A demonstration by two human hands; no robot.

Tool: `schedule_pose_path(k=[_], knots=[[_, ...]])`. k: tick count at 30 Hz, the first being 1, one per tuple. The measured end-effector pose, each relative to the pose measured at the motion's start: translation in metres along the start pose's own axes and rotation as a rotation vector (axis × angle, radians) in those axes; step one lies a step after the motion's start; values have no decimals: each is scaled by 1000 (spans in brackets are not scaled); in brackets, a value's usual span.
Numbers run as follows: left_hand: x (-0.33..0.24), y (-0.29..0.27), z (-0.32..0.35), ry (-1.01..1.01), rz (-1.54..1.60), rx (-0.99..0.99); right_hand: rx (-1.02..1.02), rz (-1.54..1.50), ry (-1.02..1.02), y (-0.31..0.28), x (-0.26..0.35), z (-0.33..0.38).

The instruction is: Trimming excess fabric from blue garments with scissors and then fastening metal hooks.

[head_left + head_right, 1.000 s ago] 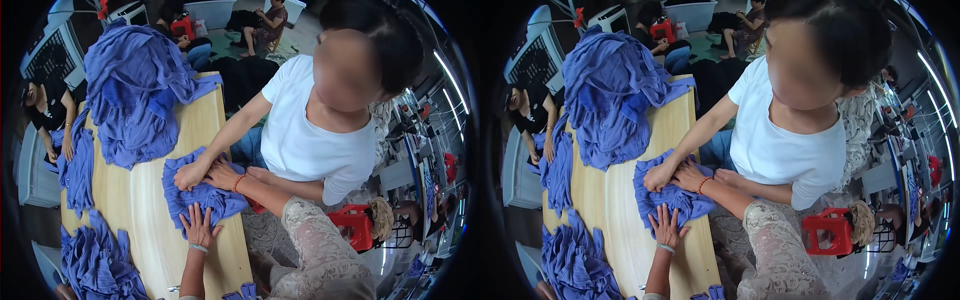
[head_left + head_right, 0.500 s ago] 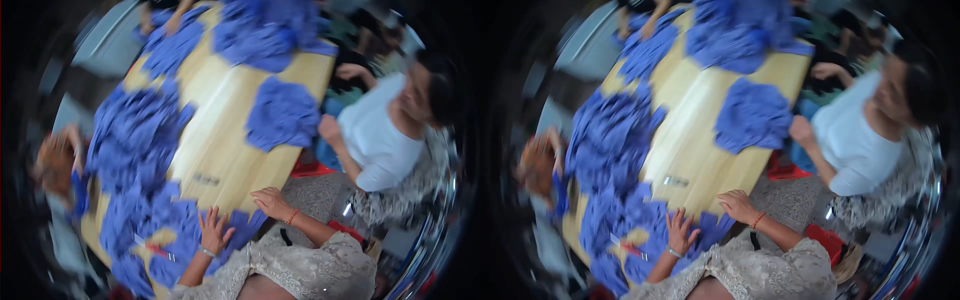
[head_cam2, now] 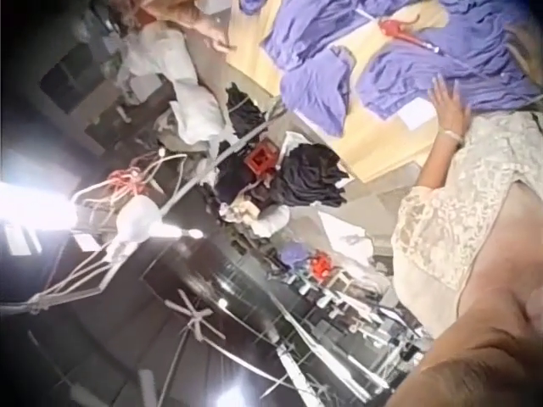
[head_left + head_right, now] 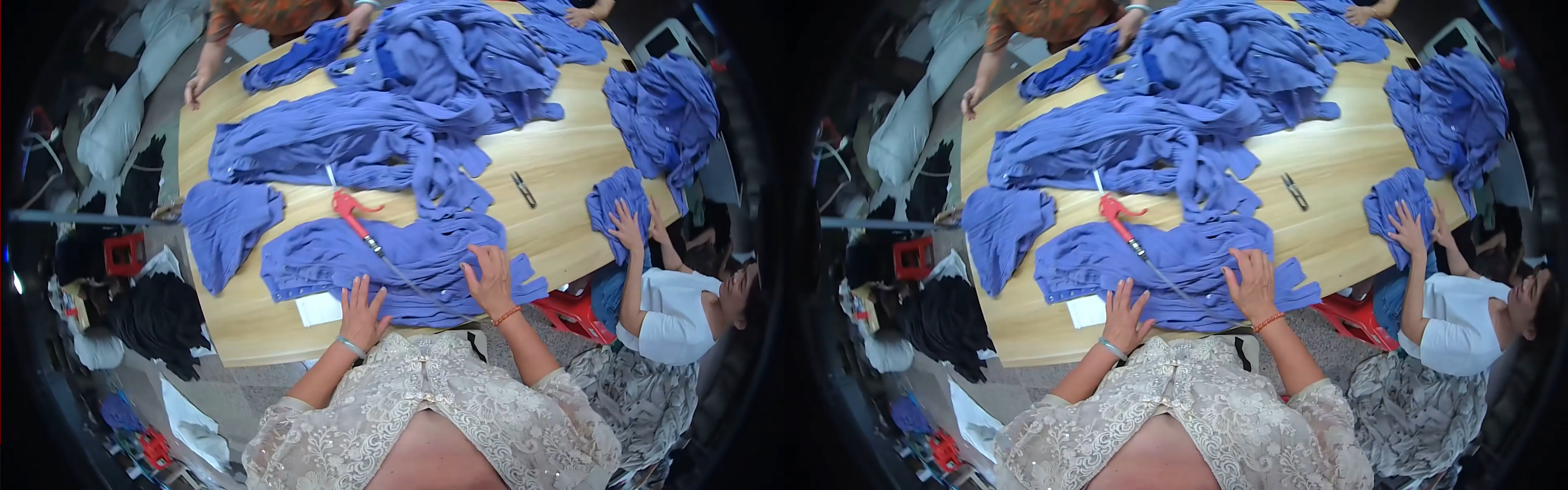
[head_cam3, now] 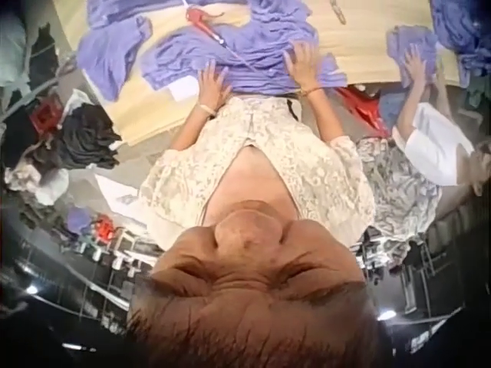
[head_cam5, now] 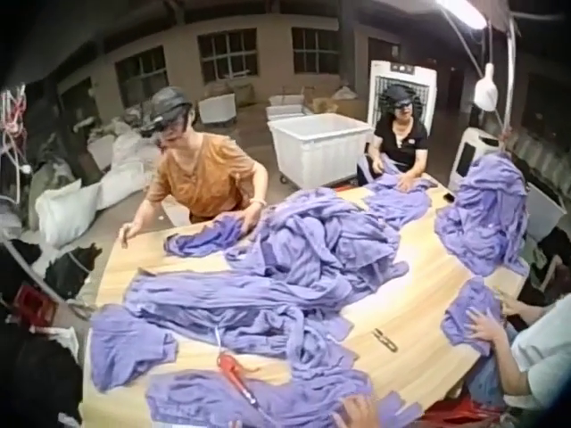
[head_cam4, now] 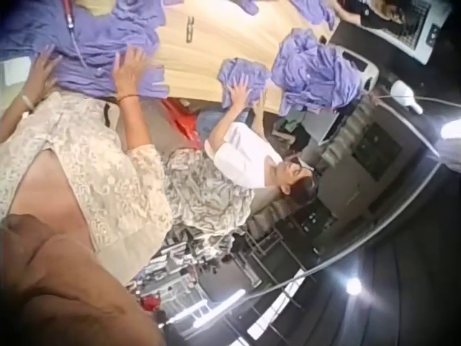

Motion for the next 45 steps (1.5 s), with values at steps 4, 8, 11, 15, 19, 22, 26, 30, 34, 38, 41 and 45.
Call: schedule_pose_path(k=[4, 8, 11, 15, 19, 22, 26, 30, 34, 38, 41, 45], knots=[[42, 5, 39, -76, 36, 66, 185, -172, -6, 52, 53, 9], [49, 1, 50, -87, 7, 91, 271, -134, -83, 114, 105, 4], [47, 2, 44, -103, 23, -8, 370, 1, 5, 154, 116, -12], [39, -19, 17, -136, -65, -268, 493, -6, 113, 174, 111, -43], [37, -32, 5, -228, -118, -421, 562, -204, 137, 165, 104, -45], [49, -33, 11, -243, -204, -406, 608, -362, 179, 121, 104, -27], [89, -17, 21, -251, -194, -386, 511, -360, 88, 93, 110, -30], [112, -29, 1, -127, -175, -327, 304, -398, 61, 108, 115, -87], [134, -35, -12, -83, -129, -270, 347, -246, 35, 99, 127, -84], [139, -42, 1, -55, -73, -244, 351, -99, -66, 77, 134, -39], [144, -54, 19, 48, 109, -418, 329, -33, -68, 66, 133, -4], [180, -56, 52, -169, -65, -505, 287, 58, -48, 58, 159, 24]])
Point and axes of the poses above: each hand's wrist, its own z-axis away from the middle knuckle, its own y-axis out of the palm, x = y × z, the point moved 7 cm from there along -z, towards the middle knuckle, and after that the axes turned 14 degrees about y, right-handed, at the moved point
